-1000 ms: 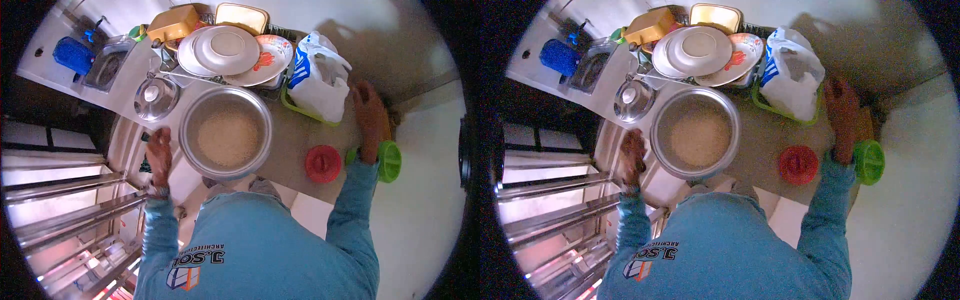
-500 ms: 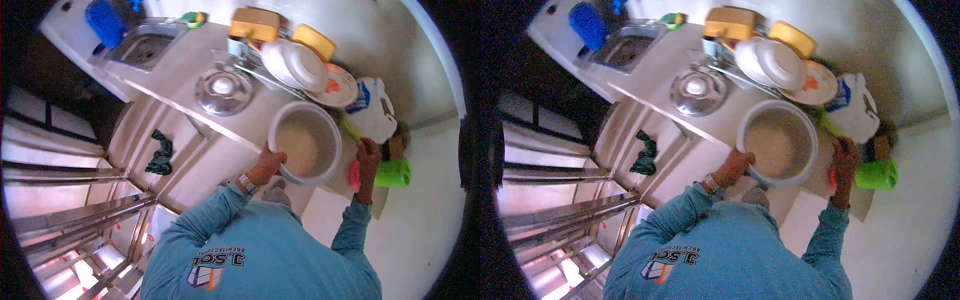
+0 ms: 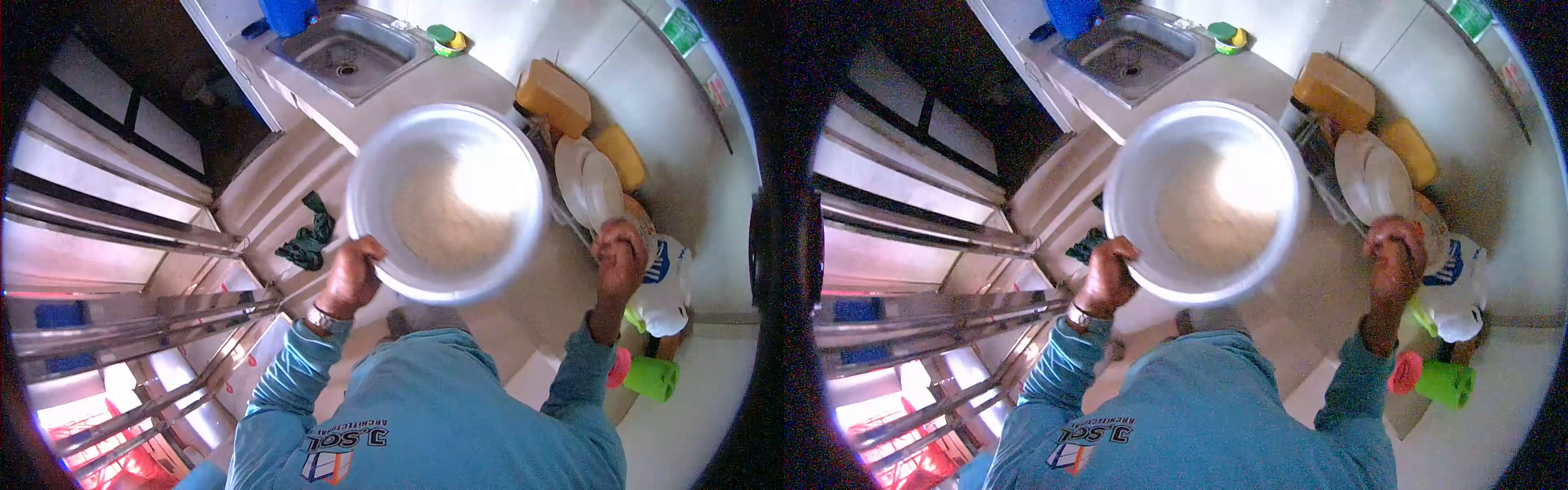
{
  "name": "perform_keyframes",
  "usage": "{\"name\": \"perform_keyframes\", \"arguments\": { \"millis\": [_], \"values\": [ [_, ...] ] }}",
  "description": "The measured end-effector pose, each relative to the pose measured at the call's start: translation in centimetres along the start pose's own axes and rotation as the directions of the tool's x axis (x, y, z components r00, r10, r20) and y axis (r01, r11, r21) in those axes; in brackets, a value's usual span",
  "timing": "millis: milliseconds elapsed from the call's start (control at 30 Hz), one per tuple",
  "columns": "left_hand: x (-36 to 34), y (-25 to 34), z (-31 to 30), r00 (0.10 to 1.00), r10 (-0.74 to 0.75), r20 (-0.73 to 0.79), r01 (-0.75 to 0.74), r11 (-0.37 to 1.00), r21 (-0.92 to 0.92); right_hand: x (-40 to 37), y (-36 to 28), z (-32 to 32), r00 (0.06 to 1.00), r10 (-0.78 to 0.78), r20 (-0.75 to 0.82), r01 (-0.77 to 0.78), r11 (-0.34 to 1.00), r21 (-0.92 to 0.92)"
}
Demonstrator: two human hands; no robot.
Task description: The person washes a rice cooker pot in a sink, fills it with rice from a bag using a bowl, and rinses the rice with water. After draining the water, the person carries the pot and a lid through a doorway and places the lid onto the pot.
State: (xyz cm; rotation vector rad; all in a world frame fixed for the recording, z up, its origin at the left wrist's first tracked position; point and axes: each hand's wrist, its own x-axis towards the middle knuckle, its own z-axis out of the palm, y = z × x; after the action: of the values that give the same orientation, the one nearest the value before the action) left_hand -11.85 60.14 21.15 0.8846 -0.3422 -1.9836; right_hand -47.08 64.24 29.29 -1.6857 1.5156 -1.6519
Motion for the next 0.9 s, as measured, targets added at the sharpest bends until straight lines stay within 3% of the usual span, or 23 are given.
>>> {"name": "perform_keyframes", "arguments": {
  "millis": [67,167,267,300,333,367,400,467,500,533,600,667,733,800,833,867,900],
  "values": [
    [4.9,2.1,-3.2,1.0,0.012,-0.027,-0.013,1.0,-0.014,3.2,-0.3,4.2,0.997,0.064,0.033,-0.07,0.966,0.248],
    [9.3,6.8,-2.8,0.996,0.038,-0.083,-0.036,0.999,0.036,8.3,1.1,9.9,0.997,0.002,0.071,-0.028,0.93,0.365],
    [12.7,8.6,-5.1,0.987,0.126,-0.101,-0.119,0.991,0.067,12.8,2.7,14.2,0.989,-0.07,0.127,0.026,0.946,0.323],
    [11.9,9.6,-3.8,0.948,0.309,-0.072,-0.247,0.861,0.444,14.4,2.7,15.4,0.978,-0.064,0.197,-0.006,0.942,0.335],
    [12.2,10.8,-3.1,0.886,0.463,0.041,-0.336,0.576,0.745,16.2,3.1,16.9,0.978,-0.067,0.199,-0.005,0.94,0.342],
    [13.2,11.5,-4.8,0.67,0.592,0.449,-0.482,-0.113,0.869,17.8,3.2,18.2,0.963,-0.067,0.26,-0.019,0.949,0.314],
    [14.7,11.9,-5.4,0.673,0.589,0.447,-0.481,-0.111,0.87,19.1,3.2,19.4,0.945,-0.056,0.322,-0.038,0.96,0.279],
    [17.8,12.6,-6.3,0.762,0.62,0.189,-0.574,0.509,0.642,21.6,3.5,22.0,0.929,0.009,0.371,-0.115,0.958,0.264],
    [18.6,13.7,-7.6,0.605,0.636,0.479,-0.501,-0.164,0.85,22.6,4.0,23.8,0.854,0.062,0.516,-0.179,0.968,0.179],
    [19.7,14.1,-8.1,0.607,0.636,0.476,-0.5,-0.159,0.851,23.4,4.3,25.6,0.756,0.124,0.643,-0.231,0.969,0.086],
    [22.0,15.6,-7.9,0.577,0.659,0.483,-0.491,-0.192,0.85,25.0,4.7,30.6,0.53,0.017,0.848,0.124,0.988,-0.097],
    [23.5,17.8,-7.3,0.607,0.619,0.497,-0.503,-0.185,0.844,24.9,8.3,35.7,0.523,-0.003,0.852,0.44,0.857,-0.268],
    [25.8,19.7,-7.1,0.627,0.574,0.527,-0.529,-0.183,0.829,26.2,10.3,38.7,0.58,0.025,0.814,0.482,0.796,-0.367],
    [28.1,21.0,-7.0,0.753,0.615,0.234,-0.579,0.452,0.678,28.3,11.2,41.1,0.62,0.05,0.783,0.52,0.721,-0.458],
    [29.5,22.5,-7.3,0.927,0.359,0.11,-0.369,0.823,0.431,29.6,11.5,41.8,0.69,0.034,0.723,0.416,0.799,-0.434],
    [31.3,23.8,-7.5,0.93,0.348,0.119,-0.364,0.83,0.422,31.0,11.8,42.7,0.755,0.025,0.655,0.312,0.865,-0.393],
    [33.2,25.1,-7.5,0.986,0.167,0.026,-0.169,0.962,0.214,32.3,12.8,43.9,0.803,-0.098,0.588,0.341,0.884,-0.319]
  ]
}}
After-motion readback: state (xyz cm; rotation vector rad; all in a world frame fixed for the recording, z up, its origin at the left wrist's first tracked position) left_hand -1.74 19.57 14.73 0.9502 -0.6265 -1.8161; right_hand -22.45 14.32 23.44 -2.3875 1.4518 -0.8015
